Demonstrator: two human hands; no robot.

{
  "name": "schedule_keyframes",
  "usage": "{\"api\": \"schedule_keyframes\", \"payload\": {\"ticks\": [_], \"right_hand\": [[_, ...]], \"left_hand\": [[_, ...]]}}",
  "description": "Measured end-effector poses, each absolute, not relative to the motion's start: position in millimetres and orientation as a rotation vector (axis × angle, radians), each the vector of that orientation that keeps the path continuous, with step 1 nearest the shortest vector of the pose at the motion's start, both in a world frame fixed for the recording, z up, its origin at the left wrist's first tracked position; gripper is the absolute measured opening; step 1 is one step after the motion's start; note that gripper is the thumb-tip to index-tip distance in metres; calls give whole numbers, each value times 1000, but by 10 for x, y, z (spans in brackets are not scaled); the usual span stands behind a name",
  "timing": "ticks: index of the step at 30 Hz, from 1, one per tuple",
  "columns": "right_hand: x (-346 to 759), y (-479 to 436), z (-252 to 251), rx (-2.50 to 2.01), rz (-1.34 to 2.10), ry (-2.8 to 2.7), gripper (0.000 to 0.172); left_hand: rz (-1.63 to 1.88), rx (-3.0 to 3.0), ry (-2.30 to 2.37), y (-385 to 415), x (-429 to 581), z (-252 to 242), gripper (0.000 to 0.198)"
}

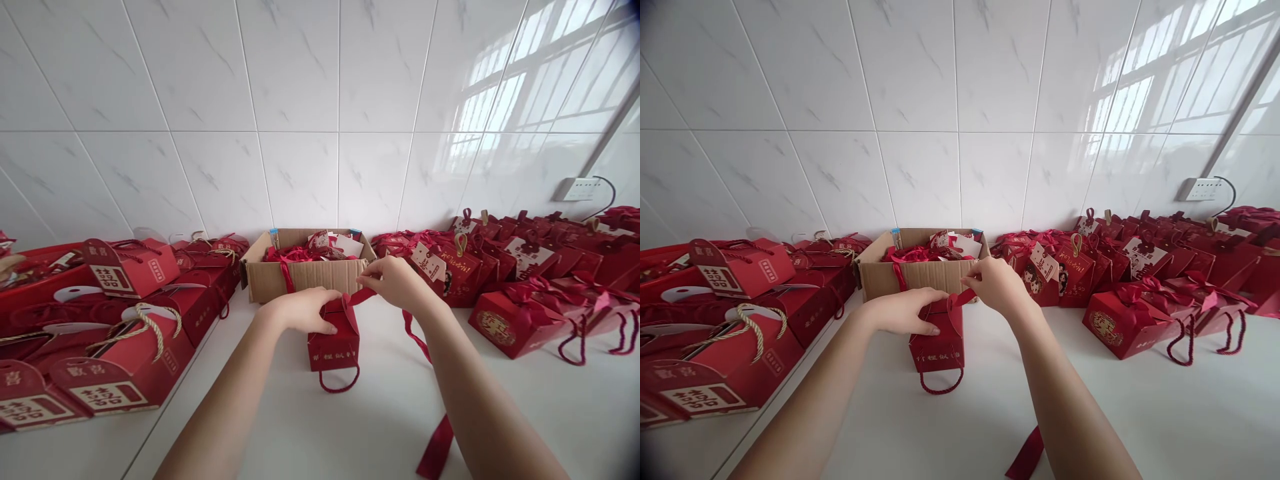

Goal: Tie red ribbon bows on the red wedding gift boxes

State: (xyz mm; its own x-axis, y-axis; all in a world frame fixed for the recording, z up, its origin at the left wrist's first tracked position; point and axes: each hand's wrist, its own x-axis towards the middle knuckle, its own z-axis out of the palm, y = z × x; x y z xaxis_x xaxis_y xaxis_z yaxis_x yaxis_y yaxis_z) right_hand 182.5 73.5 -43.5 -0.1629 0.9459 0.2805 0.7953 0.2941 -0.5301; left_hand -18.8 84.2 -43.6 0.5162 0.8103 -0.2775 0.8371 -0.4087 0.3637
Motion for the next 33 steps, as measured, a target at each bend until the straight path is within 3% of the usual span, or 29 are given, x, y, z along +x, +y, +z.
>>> {"api": "schedule_keyframes", "payload": {"ticks": [23, 33], "right_hand": [[1791, 688, -407, -1585, 228, -2014, 20], [1726, 698, -445, -1556, 265, -2062, 17]], "left_hand": [[115, 2299, 1296, 856, -159, -471, 28], [187, 2300, 1328, 865, -146, -498, 24]]}}
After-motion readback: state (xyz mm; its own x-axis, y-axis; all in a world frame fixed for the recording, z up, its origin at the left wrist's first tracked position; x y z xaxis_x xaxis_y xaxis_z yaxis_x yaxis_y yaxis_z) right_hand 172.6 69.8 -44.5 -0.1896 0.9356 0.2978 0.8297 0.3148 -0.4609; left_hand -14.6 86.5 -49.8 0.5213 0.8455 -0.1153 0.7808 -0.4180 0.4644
